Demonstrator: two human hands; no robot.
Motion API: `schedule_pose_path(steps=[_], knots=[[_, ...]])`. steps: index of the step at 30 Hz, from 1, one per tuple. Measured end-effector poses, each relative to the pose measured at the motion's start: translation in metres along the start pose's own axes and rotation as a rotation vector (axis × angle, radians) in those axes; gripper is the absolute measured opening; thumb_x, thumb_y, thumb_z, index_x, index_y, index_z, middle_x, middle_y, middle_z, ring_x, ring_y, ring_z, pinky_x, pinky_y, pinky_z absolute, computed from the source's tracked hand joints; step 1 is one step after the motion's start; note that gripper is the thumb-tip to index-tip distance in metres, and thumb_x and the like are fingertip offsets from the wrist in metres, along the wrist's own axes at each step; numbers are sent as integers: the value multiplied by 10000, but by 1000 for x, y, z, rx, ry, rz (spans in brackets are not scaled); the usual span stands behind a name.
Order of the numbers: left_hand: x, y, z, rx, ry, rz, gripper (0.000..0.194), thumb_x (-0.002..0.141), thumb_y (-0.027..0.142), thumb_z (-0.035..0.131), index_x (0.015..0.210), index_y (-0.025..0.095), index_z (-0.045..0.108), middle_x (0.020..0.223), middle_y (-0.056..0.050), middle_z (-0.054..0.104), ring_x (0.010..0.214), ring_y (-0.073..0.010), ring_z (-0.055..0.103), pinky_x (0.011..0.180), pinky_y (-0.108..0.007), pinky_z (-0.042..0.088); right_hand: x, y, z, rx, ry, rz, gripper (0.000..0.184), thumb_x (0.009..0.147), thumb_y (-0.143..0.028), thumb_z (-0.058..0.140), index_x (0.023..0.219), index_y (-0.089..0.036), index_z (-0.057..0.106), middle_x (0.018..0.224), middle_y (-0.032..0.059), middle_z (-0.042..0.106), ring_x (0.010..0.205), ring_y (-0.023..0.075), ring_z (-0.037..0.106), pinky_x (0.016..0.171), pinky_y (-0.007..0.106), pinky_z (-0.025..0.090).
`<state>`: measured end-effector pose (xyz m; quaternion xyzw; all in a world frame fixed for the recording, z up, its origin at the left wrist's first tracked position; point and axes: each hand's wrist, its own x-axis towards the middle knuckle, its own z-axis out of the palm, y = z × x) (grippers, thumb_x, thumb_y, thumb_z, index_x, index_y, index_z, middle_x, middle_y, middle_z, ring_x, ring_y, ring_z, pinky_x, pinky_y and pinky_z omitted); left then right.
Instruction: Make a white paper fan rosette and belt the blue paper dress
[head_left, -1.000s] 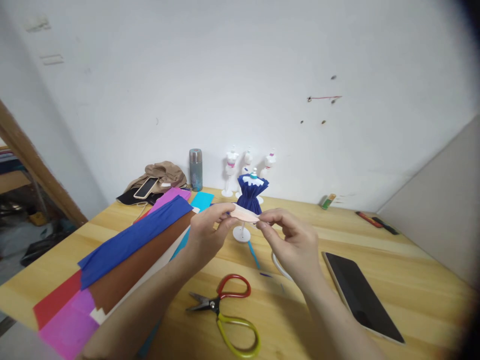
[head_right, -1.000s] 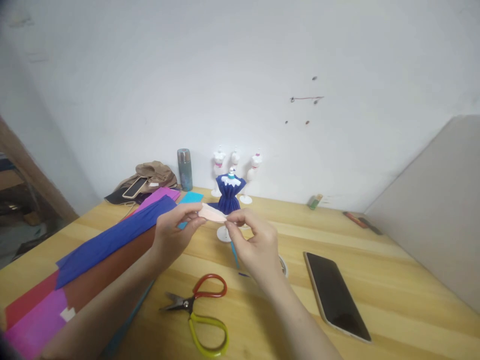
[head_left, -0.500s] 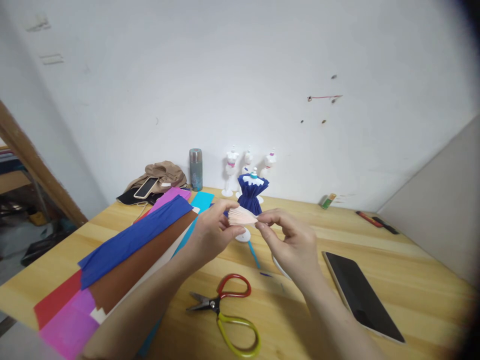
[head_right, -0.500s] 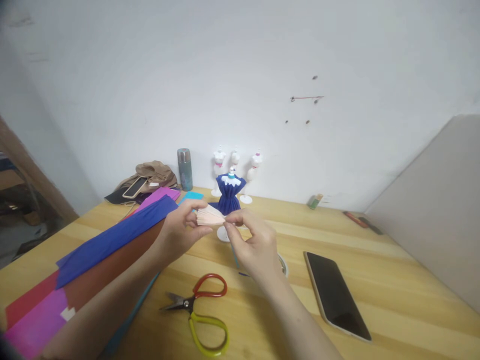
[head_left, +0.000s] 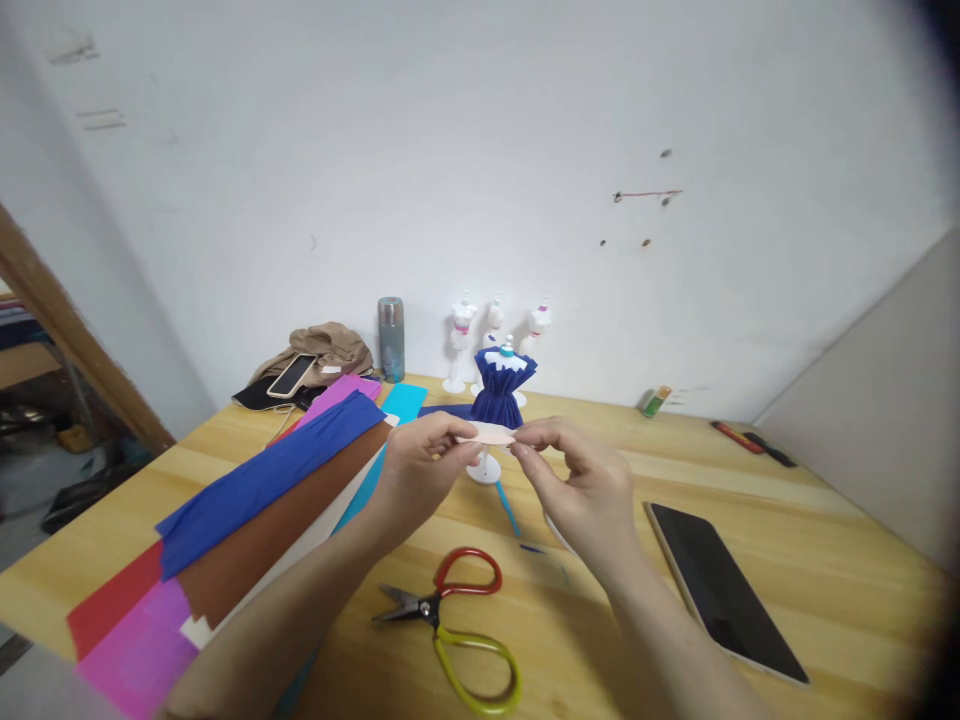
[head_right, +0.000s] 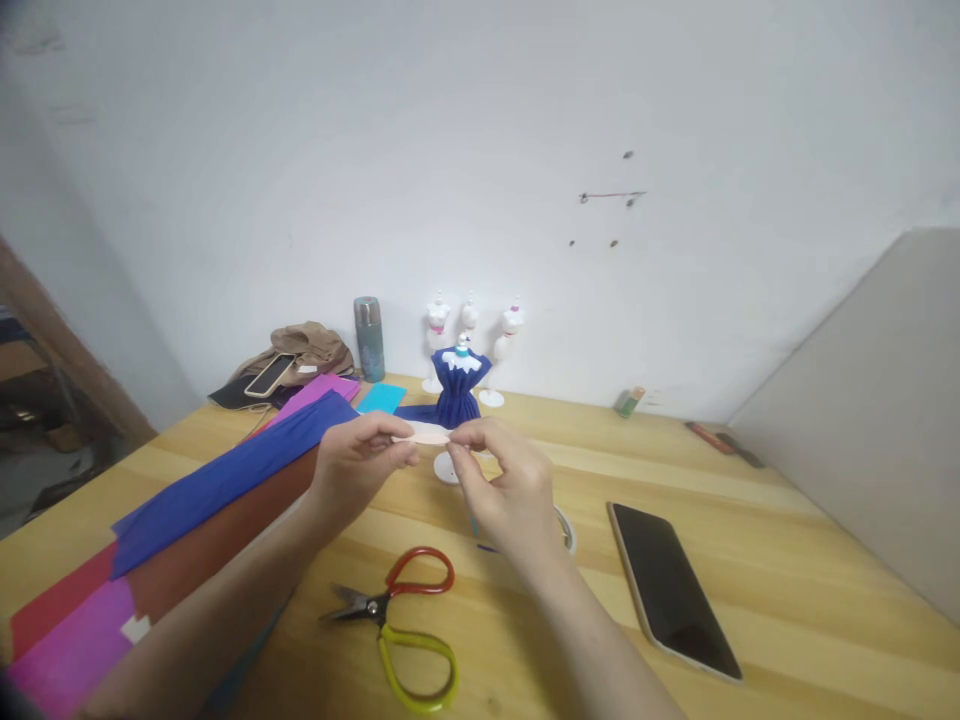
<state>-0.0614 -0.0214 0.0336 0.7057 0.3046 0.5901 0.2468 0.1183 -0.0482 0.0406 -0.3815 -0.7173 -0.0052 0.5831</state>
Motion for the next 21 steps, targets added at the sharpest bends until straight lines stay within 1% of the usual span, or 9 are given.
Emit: schedule_pose_path(steps=[3,4,6,9,16,21], knots=[[3,3,-2,26,61,102,112,760,71,736,784,179,723,817,-29,767,775,-143,722,712,-209,567,0,-1,0,-12,2,20,115,873,-133,632,800,-222,638,759,-2,711,702,146,669,668,266,511],[3,4,-2,40,77,126,125,749,57,745,774,178,728,829,-31,771,795,-142,723,721,-203,565,0,-1,0,-12,2,28,113,872,-136,632,798,-221,640,754,-3,710,698,146,666,667,266,509],[4,4,-2,53,91,149,134,745,46,745,772,176,734,815,-28,770,768,-133,719,691,-188,560,0,-1,0,-8,-1,46,104,871,-146,635,799,-220,647,746,-3,709,687,145,659,658,266,506],[4,3,-1,56,94,145,121,748,54,740,777,171,736,802,-32,768,717,-128,709,643,-187,556,0,-1,0,2,-8,79,99,870,-162,637,790,-217,655,726,-4,705,662,143,647,638,265,500],[2,2,-1,-1,70,41,54,788,120,715,784,171,731,718,-22,741,638,-134,687,608,-219,556,-1,0,0,18,-29,159,84,858,-201,647,784,-207,684,697,5,710,624,155,651,613,282,501],[2,6,0,34,73,86,63,792,114,704,759,166,717,701,-19,728,626,-124,671,598,-209,534,-1,0,0,20,-23,195,83,851,-217,651,775,-199,681,676,7,696,612,160,649,621,296,514]])
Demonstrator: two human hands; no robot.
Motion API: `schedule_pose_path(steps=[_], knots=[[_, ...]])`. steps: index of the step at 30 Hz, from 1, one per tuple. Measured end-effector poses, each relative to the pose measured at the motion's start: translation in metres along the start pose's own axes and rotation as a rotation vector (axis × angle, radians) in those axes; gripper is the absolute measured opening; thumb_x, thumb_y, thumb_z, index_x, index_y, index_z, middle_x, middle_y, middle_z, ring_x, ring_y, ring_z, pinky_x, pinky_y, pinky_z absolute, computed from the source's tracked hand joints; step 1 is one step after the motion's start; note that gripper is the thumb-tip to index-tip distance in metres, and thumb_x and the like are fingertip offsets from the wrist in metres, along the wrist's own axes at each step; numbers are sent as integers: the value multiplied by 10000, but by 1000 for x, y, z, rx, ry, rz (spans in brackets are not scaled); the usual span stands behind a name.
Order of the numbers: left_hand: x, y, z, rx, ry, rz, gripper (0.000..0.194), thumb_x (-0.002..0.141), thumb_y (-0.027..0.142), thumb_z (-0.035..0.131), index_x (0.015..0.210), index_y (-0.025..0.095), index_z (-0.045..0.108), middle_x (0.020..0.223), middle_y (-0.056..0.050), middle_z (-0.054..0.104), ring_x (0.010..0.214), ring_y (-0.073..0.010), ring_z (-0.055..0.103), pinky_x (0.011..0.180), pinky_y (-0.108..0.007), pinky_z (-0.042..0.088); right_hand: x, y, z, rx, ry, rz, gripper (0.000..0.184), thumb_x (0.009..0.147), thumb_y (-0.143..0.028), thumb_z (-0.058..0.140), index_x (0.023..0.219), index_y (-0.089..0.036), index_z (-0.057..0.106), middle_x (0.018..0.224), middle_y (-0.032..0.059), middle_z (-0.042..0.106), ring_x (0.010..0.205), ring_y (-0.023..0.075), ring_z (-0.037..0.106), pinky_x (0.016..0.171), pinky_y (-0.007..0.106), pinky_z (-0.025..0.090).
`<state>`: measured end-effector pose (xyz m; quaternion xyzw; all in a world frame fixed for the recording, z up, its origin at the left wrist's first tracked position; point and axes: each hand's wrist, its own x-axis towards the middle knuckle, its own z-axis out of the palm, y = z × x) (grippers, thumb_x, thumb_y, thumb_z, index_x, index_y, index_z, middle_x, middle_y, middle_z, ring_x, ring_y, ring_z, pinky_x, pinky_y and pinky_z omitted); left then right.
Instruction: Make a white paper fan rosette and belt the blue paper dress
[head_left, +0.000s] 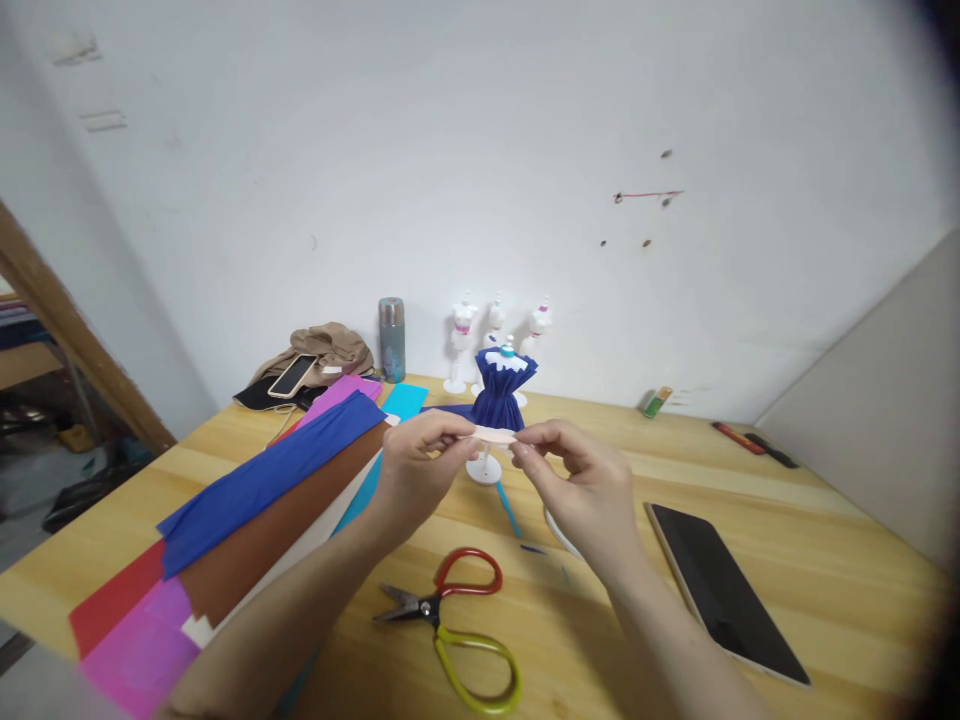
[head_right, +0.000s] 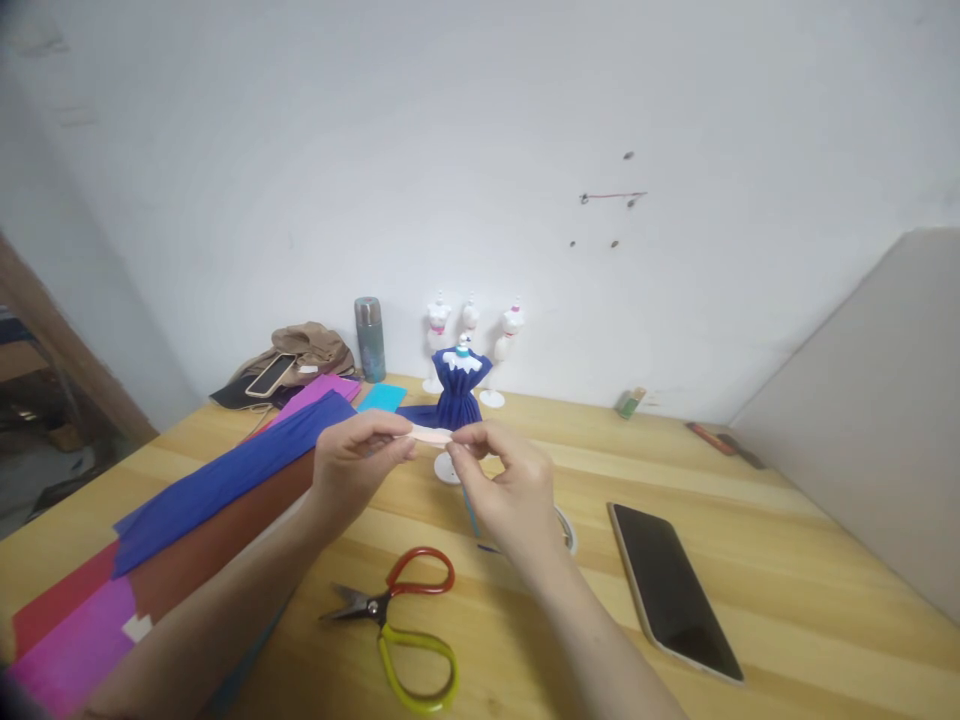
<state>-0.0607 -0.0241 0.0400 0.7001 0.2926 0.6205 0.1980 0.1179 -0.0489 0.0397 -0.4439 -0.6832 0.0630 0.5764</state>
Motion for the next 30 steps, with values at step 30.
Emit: schedule_pose_path(steps=[30], knots=[[1,-11,0,251,-95,249,175,901,111,576,863,187,729,797,-41,750,747,-162,695,688,-261,550,4,4,0,-91,-265,-91,230,854,-274,630,1068,-201,664,989,101,757,864,257,715,773,409,577]])
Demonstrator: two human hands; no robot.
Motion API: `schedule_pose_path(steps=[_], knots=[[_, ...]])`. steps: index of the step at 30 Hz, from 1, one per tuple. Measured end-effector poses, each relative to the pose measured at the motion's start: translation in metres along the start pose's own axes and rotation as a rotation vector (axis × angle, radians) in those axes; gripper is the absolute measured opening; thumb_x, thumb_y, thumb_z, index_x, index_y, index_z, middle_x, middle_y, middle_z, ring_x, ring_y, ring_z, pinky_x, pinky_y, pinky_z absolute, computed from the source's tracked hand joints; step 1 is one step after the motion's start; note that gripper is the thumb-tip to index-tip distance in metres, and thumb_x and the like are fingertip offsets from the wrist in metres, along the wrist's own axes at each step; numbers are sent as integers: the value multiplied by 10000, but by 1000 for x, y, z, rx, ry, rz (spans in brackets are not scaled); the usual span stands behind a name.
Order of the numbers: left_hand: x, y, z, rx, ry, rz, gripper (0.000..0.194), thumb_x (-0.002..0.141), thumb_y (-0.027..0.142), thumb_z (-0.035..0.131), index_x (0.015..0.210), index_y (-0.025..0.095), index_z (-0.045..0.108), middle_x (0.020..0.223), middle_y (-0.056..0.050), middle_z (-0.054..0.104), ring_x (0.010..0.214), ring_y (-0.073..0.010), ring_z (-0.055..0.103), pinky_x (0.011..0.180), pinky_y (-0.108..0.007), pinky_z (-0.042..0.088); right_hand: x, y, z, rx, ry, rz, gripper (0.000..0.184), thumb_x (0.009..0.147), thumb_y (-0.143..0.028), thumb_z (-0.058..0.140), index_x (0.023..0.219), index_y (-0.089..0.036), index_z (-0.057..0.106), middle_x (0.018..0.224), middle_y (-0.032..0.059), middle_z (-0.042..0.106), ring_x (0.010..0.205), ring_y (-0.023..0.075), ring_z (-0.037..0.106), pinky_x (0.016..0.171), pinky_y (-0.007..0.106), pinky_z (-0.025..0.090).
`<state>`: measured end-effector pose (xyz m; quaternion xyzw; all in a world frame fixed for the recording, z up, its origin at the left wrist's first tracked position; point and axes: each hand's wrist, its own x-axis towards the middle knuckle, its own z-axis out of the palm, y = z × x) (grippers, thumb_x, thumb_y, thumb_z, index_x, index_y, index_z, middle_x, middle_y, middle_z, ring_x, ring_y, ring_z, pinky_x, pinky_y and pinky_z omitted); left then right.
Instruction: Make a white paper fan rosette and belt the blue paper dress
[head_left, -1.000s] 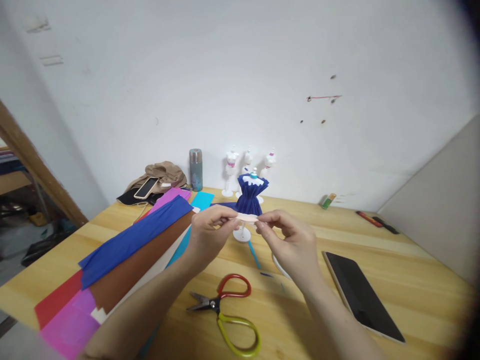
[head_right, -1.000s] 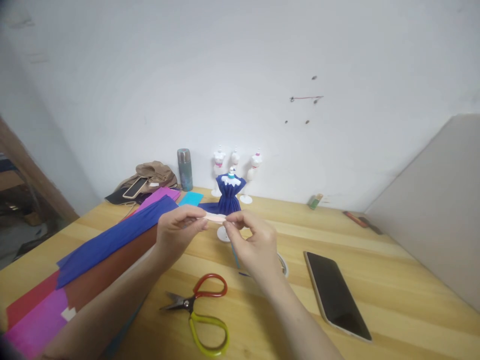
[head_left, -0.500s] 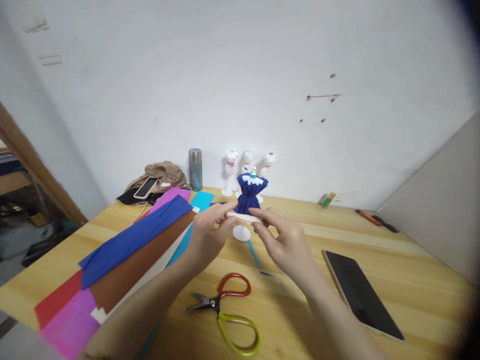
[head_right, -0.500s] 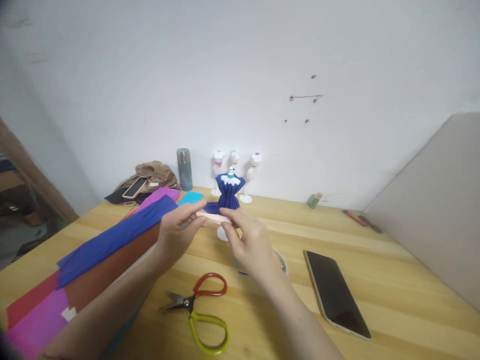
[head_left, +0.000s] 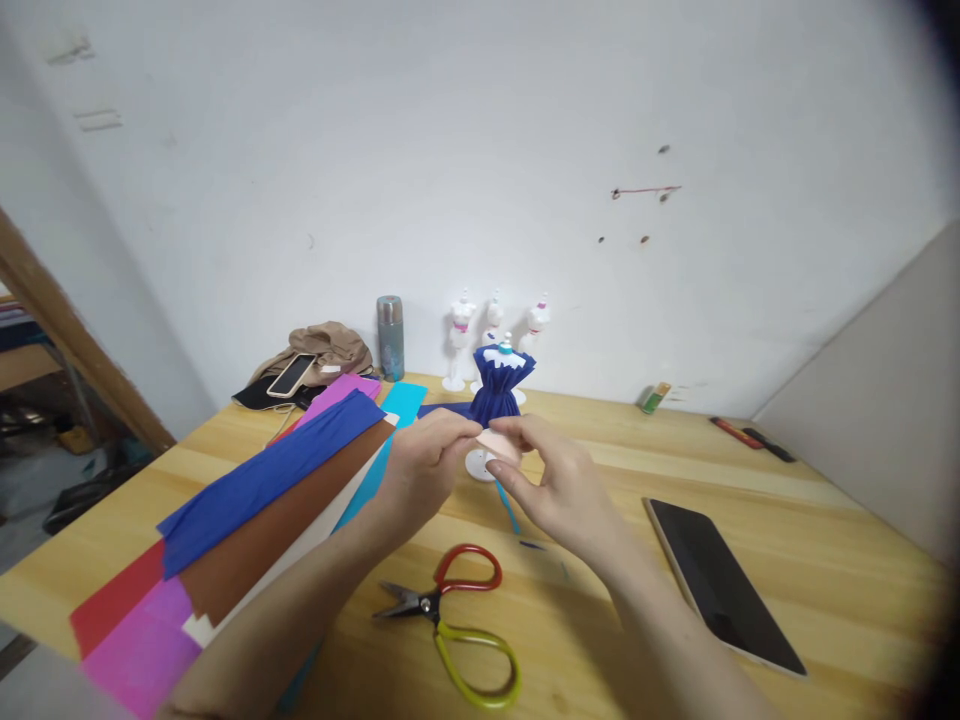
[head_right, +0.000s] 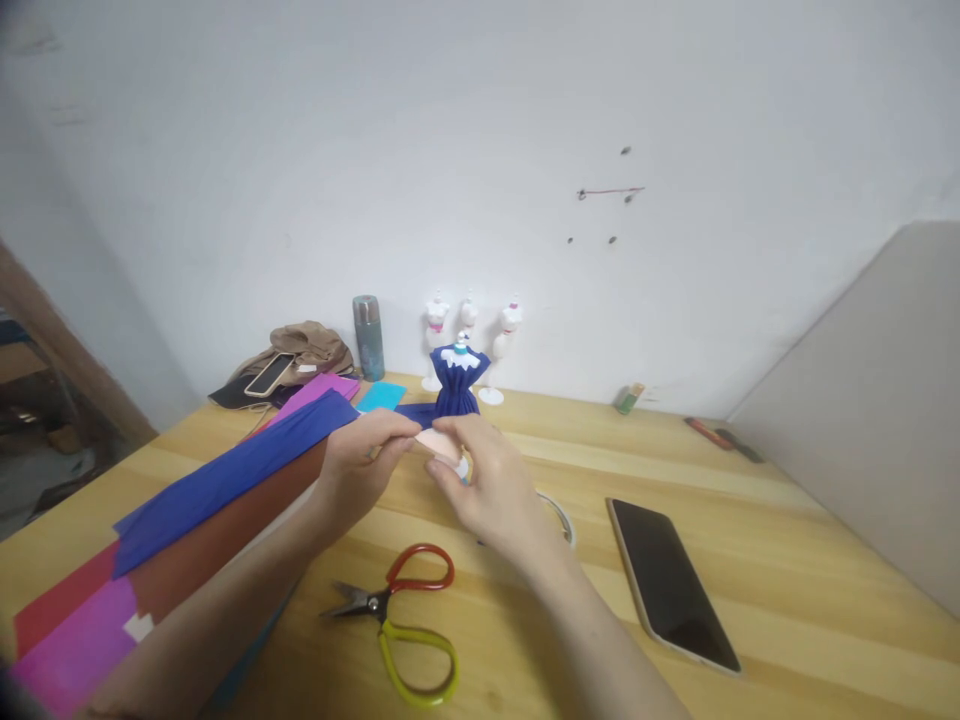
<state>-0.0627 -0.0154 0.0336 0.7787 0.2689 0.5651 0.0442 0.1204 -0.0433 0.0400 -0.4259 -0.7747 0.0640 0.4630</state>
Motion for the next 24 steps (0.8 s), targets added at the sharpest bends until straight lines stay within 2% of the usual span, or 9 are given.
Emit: schedule_pose_path(steps=[5,7,11,18,24], knots=[[-2,2,2,-118,-101,-53,188,902,105,566,860,186,731,839,-37,752,775,-146,691,709,-235,532,-1,3,3,-7,-3,-49,380,855,-277,646,1229,-215,621,1198,131,724,1068,288,693,890,455,551],[-2,3,2,-160,-110,-80,182,886,92,581,855,186,733,836,-33,752,770,-140,690,710,-227,525,-1,1,1,-5,-28,-50,305,857,-257,643,1158,-210,647,1115,112,744,994,266,705,852,419,549],[-1,3,1,-229,-123,-156,133,854,95,639,825,184,733,811,-29,749,738,-137,677,684,-223,507,2,-6,-2,-3,-40,-26,61,867,-244,612,874,-206,659,793,39,716,706,195,657,671,328,502],[0,1,0,-343,-203,-318,79,816,137,694,793,186,753,761,-20,738,701,-130,658,660,-218,504,3,-10,-3,54,-48,41,180,858,-288,598,699,-218,553,663,7,631,613,160,566,578,279,424],[0,3,0,-396,-167,-360,104,770,110,707,778,194,767,757,-17,751,692,-129,669,667,-216,521,5,-13,-7,83,-54,98,247,835,-302,609,628,-226,497,594,-12,579,583,147,530,550,260,400]])
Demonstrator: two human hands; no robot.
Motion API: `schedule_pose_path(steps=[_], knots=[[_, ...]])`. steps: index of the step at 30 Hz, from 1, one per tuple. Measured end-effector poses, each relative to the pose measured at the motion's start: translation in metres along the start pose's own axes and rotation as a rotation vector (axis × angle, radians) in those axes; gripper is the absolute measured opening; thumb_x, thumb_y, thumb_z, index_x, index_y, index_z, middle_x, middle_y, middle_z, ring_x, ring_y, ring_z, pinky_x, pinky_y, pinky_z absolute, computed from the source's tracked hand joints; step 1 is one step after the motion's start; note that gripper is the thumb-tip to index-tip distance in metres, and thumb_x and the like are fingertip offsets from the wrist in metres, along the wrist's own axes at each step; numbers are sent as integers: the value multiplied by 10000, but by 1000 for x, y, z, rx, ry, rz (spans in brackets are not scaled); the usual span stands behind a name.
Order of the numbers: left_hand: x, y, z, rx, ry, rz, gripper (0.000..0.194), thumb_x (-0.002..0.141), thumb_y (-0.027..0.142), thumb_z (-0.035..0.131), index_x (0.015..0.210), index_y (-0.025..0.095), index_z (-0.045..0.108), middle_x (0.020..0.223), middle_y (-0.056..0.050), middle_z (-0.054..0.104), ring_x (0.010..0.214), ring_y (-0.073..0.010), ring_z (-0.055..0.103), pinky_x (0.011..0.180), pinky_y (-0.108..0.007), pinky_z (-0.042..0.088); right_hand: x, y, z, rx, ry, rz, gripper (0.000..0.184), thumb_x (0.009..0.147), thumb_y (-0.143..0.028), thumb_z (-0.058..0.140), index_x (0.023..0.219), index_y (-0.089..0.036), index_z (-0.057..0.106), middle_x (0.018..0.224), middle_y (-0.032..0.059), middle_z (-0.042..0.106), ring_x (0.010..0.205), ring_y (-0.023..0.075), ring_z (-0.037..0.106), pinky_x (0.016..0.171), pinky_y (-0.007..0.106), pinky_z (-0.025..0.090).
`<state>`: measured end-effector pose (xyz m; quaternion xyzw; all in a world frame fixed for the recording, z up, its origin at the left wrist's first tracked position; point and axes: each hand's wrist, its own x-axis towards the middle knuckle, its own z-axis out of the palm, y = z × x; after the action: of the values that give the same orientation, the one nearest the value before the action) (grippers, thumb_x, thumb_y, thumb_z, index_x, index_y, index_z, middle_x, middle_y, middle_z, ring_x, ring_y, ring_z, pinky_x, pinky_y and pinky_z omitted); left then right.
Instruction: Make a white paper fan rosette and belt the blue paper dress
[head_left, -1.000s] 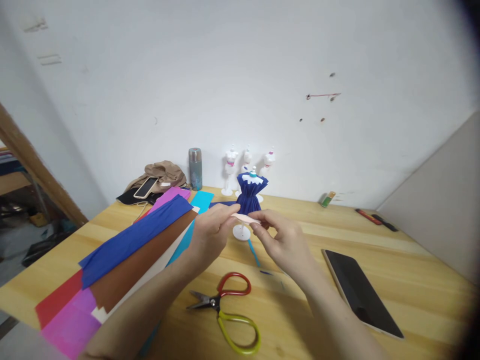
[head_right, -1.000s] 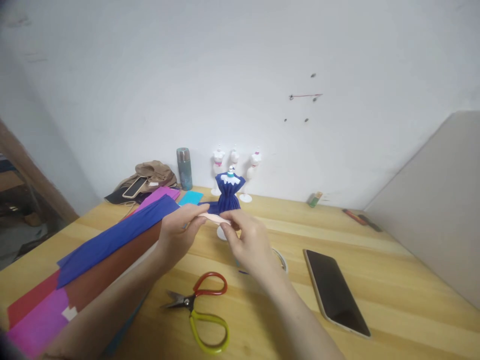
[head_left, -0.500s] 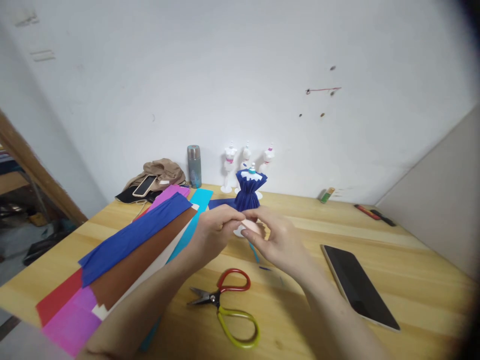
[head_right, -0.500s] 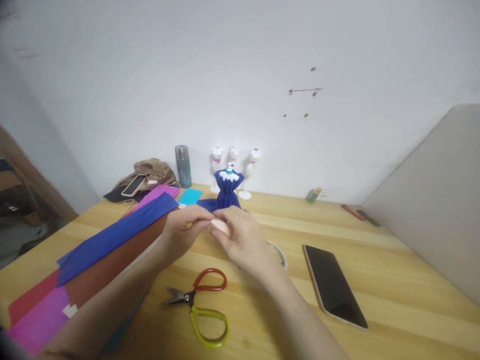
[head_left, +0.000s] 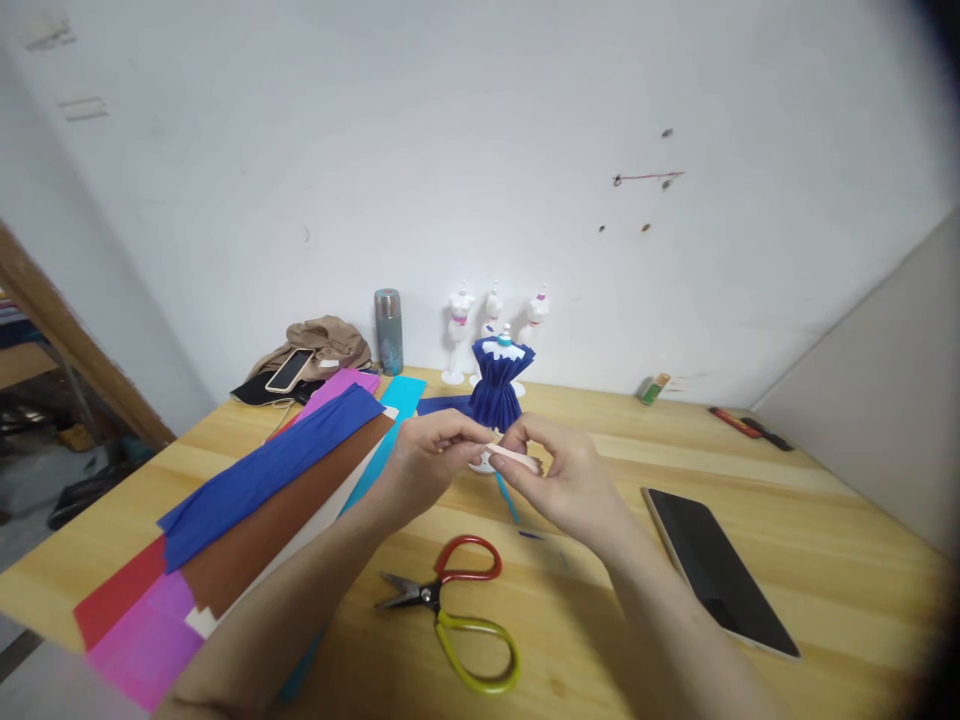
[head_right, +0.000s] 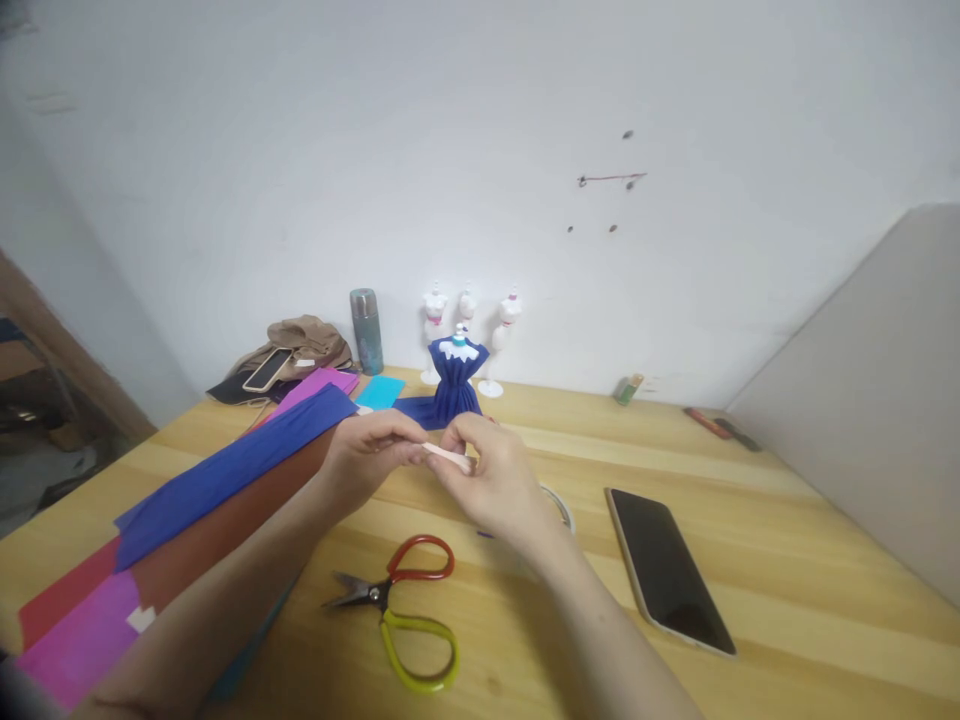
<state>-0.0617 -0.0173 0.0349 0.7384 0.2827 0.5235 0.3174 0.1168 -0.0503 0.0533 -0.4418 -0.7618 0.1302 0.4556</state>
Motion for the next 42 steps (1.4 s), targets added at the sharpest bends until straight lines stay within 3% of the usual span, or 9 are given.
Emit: schedule_pose_path(steps=[12,20,23,27,29,32,33,37,42], knots=[[4,5,-2,-98,77,-72,62,744,145,682,752,166,740,647,-19,715,583,-121,654,575,-206,541,0,4,-6,55,16,37,213,830,-315,608,652,-216,547,630,-14,616,620,157,571,631,282,445],[5,5,-3,-273,-23,-319,143,721,237,726,807,125,701,583,-25,685,525,-131,650,546,-234,550,5,13,-8,394,-26,257,240,718,-386,720,637,-207,583,605,12,656,580,164,596,567,283,473],[4,3,-4,-185,-57,-322,323,726,210,707,1035,119,690,751,-48,724,619,-141,680,588,-244,550,5,15,-6,439,-59,310,249,692,-395,732,632,-206,580,597,16,652,577,163,589,556,283,468],[1,2,-5,180,-98,-59,713,681,241,806,1351,177,572,1226,-139,684,1082,-250,662,899,-363,539,4,11,-3,298,-87,254,223,699,-367,689,608,-204,567,580,-9,599,567,148,539,563,281,430],[0,3,-6,320,-183,51,588,701,280,823,1255,189,647,1200,-126,698,1095,-266,639,929,-377,505,2,8,-3,230,-113,209,200,713,-354,666,619,-202,576,605,-9,601,596,153,545,597,291,433],[1,6,-7,425,-325,116,109,800,269,752,883,199,735,802,-34,708,776,-189,628,704,-280,461,1,6,-4,176,-156,171,169,726,-340,645,642,-203,591,631,-6,607,635,164,557,632,304,437],[2,7,-8,436,-362,133,72,830,251,719,783,197,717,709,-10,666,697,-162,594,646,-259,421,0,7,-4,173,-172,172,169,728,-342,646,646,-203,595,639,-4,611,643,167,561,633,304,438],[5,10,-11,420,-441,194,279,888,226,632,613,177,633,608,16,563,612,-123,508,584,-247,336,-1,13,-7,244,-269,217,179,752,-358,678,674,-204,631,679,3,639,670,166,585,637,296,455],[6,11,-13,268,-528,56,312,899,305,597,633,153,659,619,9,563,610,-110,496,572,-233,342,0,23,-16,358,-373,243,207,705,-373,770,669,-204,657,658,-5,635,626,142,569,619,283,458]])
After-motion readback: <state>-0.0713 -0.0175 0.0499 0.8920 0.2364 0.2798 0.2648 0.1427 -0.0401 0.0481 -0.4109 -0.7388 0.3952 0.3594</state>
